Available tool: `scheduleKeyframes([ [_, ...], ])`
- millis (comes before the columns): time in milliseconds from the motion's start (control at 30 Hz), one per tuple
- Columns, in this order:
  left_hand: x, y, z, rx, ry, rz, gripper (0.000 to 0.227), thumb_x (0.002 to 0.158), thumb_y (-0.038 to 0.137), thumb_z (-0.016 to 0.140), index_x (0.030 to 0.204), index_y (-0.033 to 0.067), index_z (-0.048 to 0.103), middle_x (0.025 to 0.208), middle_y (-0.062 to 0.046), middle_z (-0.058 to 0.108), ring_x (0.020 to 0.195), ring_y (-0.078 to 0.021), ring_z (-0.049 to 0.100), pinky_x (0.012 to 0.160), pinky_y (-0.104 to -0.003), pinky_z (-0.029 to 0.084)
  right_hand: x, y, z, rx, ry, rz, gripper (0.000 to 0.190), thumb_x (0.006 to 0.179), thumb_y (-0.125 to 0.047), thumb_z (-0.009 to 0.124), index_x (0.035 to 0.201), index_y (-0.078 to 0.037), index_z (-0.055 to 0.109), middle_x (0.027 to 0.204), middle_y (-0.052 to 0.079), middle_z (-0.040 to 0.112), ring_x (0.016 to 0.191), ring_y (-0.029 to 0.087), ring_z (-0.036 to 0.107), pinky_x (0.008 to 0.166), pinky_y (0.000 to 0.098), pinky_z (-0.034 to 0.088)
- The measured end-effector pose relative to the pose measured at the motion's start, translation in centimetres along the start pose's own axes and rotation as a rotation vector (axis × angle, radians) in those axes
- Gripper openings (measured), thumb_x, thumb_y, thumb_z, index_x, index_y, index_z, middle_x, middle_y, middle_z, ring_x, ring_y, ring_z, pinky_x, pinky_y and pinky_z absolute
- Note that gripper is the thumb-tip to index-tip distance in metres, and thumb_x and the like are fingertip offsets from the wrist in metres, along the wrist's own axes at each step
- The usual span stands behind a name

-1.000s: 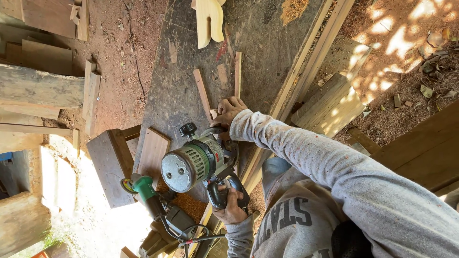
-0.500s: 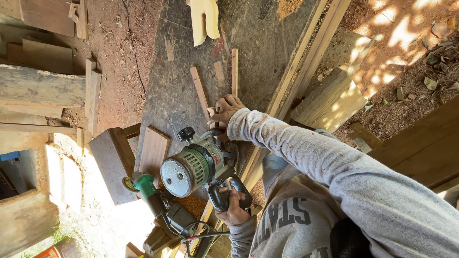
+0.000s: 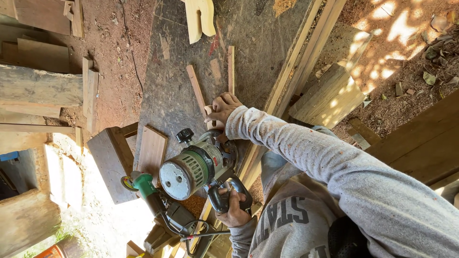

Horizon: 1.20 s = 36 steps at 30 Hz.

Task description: Using a wood router to shape and finish small wooden pieces.

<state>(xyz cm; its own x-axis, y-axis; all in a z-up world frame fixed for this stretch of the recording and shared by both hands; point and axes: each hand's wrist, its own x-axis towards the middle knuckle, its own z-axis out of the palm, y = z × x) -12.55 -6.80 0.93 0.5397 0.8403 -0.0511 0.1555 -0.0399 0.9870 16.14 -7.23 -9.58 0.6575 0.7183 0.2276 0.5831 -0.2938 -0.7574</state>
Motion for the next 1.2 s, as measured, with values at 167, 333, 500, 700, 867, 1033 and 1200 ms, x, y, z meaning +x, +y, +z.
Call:
scheduleKeyframes([
  [167, -0.1, -0.3, -0.2, -0.029, -0.006, 0.022, 0.023, 0.079, -0.001, 0.066, 0.101, 0.0062, 0.066, 0.054, -0.006, 0.058, 0.045, -0.0184, 0.057, 0.048, -0.033, 0.049, 0.0, -0.3, -0.7, -0.017, -0.061, 0.028, 0.076, 0.051, -0.063, 0.094, 0.120, -0.040, 0.071, 0.114, 0.007, 0.048, 0.118, 0.039, 0.038, 0.110, 0.0573, 0.028],
  [333, -0.4, -0.5, -0.6, -0.007, -0.043, 0.047, 0.025, 0.081, 0.001, 0.066, 0.105, 0.0076, 0.064, 0.056, -0.007, 0.062, 0.047, -0.0178, 0.059, 0.048, -0.032, 0.049, -0.2, -1.1, -2.1, -0.021, -0.068, 0.029, 0.076, 0.050, -0.055, 0.096, 0.120, -0.039, 0.071, 0.116, 0.007, 0.049, 0.120, 0.039, 0.037, 0.111, 0.0578, 0.028],
  [500, -0.7, -0.3, -0.6, -0.017, -0.060, 0.060, 0.029, 0.080, -0.002, 0.065, 0.106, 0.0091, 0.065, 0.057, -0.005, 0.064, 0.047, -0.0163, 0.058, 0.048, -0.032, 0.050, -0.2, 0.1, -0.2, -0.032, 0.020, -0.024, 0.056, 0.063, -0.040, 0.087, 0.117, -0.040, 0.072, 0.112, 0.004, 0.050, 0.116, 0.035, 0.040, 0.111, 0.0521, 0.028],
  [700, -1.0, 0.0, -0.4, -0.031, -0.062, 0.065, 0.030, 0.079, -0.003, 0.063, 0.107, 0.0093, 0.065, 0.058, -0.005, 0.064, 0.047, -0.0162, 0.059, 0.049, -0.032, 0.051, 0.0, 0.9, 0.5, -0.070, -0.035, -0.062, 0.084, 0.048, -0.065, 0.090, 0.125, -0.040, 0.068, 0.120, 0.010, 0.047, 0.122, 0.040, 0.036, 0.109, 0.0609, 0.028],
  [867, -1.1, -0.2, -0.6, -0.012, -0.046, 0.032, 0.029, 0.080, -0.003, 0.063, 0.107, 0.0078, 0.066, 0.054, -0.005, 0.062, 0.045, -0.0167, 0.058, 0.049, -0.032, 0.051, -0.1, 1.8, 2.4, -0.139, 0.093, -0.109, 0.070, 0.053, -0.045, 0.089, 0.120, -0.044, 0.069, 0.119, 0.008, 0.049, 0.119, 0.038, 0.040, 0.111, 0.0563, 0.029],
  [1033, -1.2, 0.3, -0.4, 0.045, -0.053, 0.044, 0.027, 0.079, -0.003, 0.061, 0.105, 0.0066, 0.065, 0.054, -0.004, 0.061, 0.045, -0.0163, 0.058, 0.050, -0.032, 0.050, -0.1, 1.5, 1.6, -0.111, 0.002, -0.064, 0.067, 0.058, -0.036, 0.088, 0.122, -0.045, 0.067, 0.120, 0.006, 0.049, 0.124, 0.038, 0.038, 0.115, 0.0573, 0.025],
  [1200, 0.0, 1.4, -1.8, -0.205, -0.154, 0.087, 0.033, 0.086, 0.001, 0.071, 0.118, 0.0058, 0.064, 0.067, -0.005, 0.070, 0.049, -0.0146, 0.062, 0.050, -0.029, 0.056, -0.5, 0.7, -1.6, -0.084, -0.043, -0.096, 0.066, 0.064, -0.055, 0.079, 0.127, -0.042, 0.067, 0.122, 0.006, 0.050, 0.121, 0.036, 0.041, 0.110, 0.0548, 0.032],
])
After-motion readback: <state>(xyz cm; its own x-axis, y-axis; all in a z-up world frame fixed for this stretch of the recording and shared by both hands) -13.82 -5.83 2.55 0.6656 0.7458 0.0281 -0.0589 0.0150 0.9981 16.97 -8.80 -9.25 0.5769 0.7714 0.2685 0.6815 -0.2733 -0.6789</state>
